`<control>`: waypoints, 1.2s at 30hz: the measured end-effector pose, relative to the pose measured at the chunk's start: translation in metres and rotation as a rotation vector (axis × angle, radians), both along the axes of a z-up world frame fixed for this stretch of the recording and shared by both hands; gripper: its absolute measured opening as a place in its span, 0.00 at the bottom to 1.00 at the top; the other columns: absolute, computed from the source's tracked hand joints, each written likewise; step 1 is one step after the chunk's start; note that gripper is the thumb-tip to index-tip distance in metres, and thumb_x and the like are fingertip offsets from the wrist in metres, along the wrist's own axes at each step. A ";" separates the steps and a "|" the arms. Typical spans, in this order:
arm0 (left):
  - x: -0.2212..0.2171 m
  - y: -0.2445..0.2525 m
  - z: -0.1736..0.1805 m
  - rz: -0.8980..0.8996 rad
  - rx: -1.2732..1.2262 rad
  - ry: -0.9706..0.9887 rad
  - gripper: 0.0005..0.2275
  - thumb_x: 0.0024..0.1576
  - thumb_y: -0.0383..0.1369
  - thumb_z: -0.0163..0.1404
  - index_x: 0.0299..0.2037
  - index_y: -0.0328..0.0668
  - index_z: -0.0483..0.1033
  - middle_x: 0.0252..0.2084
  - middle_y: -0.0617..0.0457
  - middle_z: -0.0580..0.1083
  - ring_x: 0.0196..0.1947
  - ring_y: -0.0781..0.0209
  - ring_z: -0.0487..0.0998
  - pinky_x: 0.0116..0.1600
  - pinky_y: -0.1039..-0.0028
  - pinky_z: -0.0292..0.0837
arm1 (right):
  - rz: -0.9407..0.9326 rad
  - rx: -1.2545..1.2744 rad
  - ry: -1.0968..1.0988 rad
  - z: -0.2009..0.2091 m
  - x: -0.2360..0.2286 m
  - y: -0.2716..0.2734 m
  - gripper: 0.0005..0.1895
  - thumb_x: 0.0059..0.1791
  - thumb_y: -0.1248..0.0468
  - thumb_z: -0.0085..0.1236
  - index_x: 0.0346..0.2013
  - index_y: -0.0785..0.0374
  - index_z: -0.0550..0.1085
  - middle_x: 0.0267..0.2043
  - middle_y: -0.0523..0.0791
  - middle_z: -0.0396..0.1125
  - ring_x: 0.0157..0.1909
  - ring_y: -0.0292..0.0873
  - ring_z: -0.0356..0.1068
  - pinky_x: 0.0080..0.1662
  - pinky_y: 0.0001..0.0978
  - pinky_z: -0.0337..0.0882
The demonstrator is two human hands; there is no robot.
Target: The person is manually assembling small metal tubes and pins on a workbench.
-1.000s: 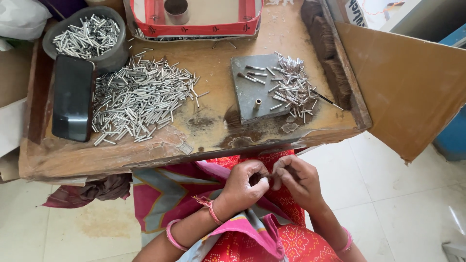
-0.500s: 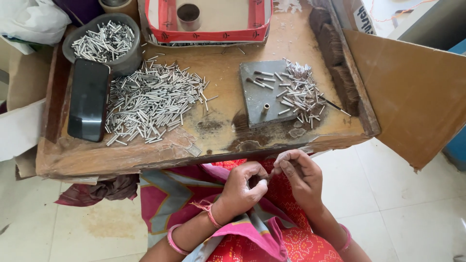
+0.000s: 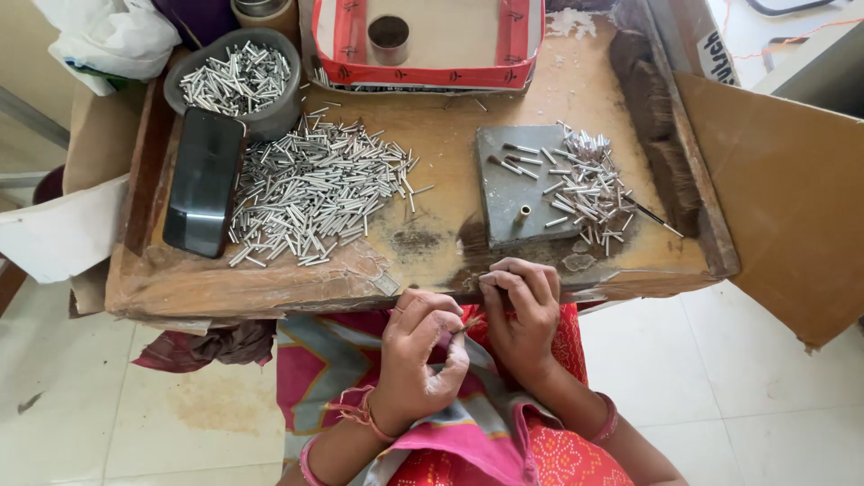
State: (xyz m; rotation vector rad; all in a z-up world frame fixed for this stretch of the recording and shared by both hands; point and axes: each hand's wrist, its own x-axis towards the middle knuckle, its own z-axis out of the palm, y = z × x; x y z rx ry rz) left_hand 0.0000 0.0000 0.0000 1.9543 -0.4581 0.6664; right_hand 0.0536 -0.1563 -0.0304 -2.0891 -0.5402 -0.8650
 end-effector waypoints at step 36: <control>0.012 -0.014 -0.018 -0.012 0.044 -0.010 0.09 0.46 0.22 0.54 0.36 0.37 0.72 0.53 0.43 0.74 0.56 0.41 0.72 0.62 0.57 0.68 | 0.173 0.124 0.066 -0.009 -0.014 -0.031 0.18 0.45 0.77 0.60 0.49 0.67 0.74 0.49 0.50 0.72 0.53 0.51 0.72 0.58 0.41 0.70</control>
